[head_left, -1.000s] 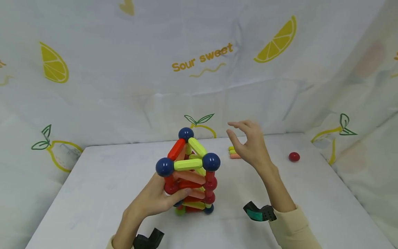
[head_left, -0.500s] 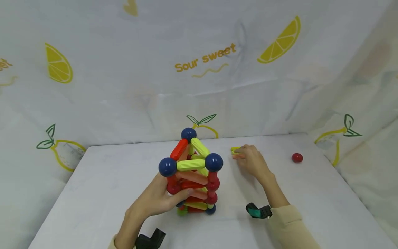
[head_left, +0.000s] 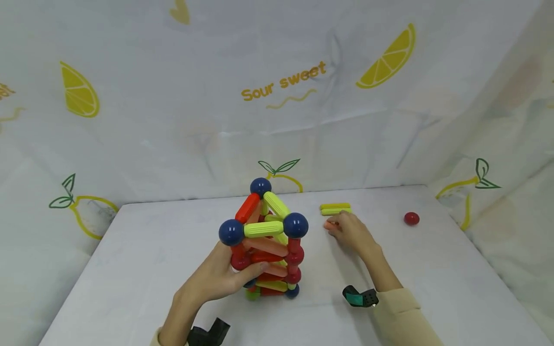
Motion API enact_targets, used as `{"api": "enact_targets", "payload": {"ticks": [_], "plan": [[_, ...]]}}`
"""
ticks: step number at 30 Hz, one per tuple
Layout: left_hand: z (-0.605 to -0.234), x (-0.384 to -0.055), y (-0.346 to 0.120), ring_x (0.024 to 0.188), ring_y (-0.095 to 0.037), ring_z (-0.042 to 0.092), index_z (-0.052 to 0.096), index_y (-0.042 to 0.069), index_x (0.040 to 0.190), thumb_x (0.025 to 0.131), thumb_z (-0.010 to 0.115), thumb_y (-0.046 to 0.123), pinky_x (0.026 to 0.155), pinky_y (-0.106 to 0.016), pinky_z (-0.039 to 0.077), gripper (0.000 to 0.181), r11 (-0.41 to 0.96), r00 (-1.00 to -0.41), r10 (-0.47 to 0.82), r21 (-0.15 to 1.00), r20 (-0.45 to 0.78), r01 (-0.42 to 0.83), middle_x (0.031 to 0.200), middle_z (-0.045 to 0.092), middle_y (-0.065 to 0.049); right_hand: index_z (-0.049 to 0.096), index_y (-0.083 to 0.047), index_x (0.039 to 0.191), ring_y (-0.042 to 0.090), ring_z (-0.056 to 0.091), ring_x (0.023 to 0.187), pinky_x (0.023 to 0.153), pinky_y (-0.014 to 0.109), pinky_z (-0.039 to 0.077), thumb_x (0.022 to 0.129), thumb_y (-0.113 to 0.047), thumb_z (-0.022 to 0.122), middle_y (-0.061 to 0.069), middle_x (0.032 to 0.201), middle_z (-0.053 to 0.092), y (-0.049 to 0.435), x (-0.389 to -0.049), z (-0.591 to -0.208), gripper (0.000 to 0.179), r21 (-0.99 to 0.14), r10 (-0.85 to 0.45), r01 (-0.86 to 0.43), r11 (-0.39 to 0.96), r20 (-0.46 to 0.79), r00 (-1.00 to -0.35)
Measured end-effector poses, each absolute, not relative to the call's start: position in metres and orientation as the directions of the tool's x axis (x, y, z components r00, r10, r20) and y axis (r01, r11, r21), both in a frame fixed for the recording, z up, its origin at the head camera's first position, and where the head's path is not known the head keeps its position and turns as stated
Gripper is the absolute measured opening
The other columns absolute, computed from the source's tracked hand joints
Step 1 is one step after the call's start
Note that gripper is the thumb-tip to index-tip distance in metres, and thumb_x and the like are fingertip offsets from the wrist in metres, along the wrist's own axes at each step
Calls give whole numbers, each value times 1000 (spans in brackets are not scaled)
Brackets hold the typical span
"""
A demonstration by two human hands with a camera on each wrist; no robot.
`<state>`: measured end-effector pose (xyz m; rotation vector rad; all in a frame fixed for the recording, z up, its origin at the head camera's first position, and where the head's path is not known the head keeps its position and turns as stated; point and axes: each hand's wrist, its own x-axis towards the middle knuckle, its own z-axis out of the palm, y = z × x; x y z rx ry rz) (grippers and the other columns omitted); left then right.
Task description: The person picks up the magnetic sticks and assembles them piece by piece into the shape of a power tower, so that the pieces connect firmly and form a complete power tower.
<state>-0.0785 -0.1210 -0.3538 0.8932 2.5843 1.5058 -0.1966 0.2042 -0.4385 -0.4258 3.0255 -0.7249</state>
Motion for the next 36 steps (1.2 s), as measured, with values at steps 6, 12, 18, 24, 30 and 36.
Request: {"api": "enact_targets", "payload": {"ticks": [6,12,18,24,30,36], "plan": [[-355,-78,-122,123,-9,61,44,30,143,93,75,26,101,-30,56,59,369,-840,478,810,255,456,130,63,10,76,2,112,21,62,81,78,40,58,94,-11,73,15,96,74,201,-194,-426,22,-522,-270,-256,814,49,-961],[-354,-78,-121,122,-10,62,42,28,142,92,76,25,98,-29,57,60,353,-849,468,829,244,433,130,63,10,71,4,120,32,68,92,79,45,62,92,-7,75,21,106,72,187,-186,-377,31,-620,-279,-405,673,295,-914],[-354,-78,-120,122,-9,62,42,28,142,93,75,25,98,-29,58,59,346,-849,470,835,240,427,130,62,10,68,-3,125,25,69,99,83,34,62,90,-8,77,15,111,71,164,-171,-315,36,-646,-228,-532,547,496,-838],[-354,-78,-120,121,-9,62,43,27,142,93,75,25,98,-29,58,59,349,-850,468,833,242,429,129,63,9,66,-4,127,11,66,97,86,16,57,88,-2,77,9,109,71,135,-148,-258,40,-680,-177,-654,331,636,-751],[-353,-78,-120,124,-8,61,46,28,142,93,76,25,103,-37,56,58,365,-846,471,817,252,446,131,63,10,65,1,125,17,68,97,87,31,62,87,6,74,11,104,69,108,-130,-222,39,-666,-252,-739,101,702,-666],[-353,-78,-120,120,-9,64,44,25,142,93,75,24,99,-35,58,58,345,-845,476,832,243,434,130,64,7,63,2,125,15,70,95,85,33,63,88,7,72,13,105,69,90,-129,-221,38,-678,-341,-734,40,681,-648]]}}
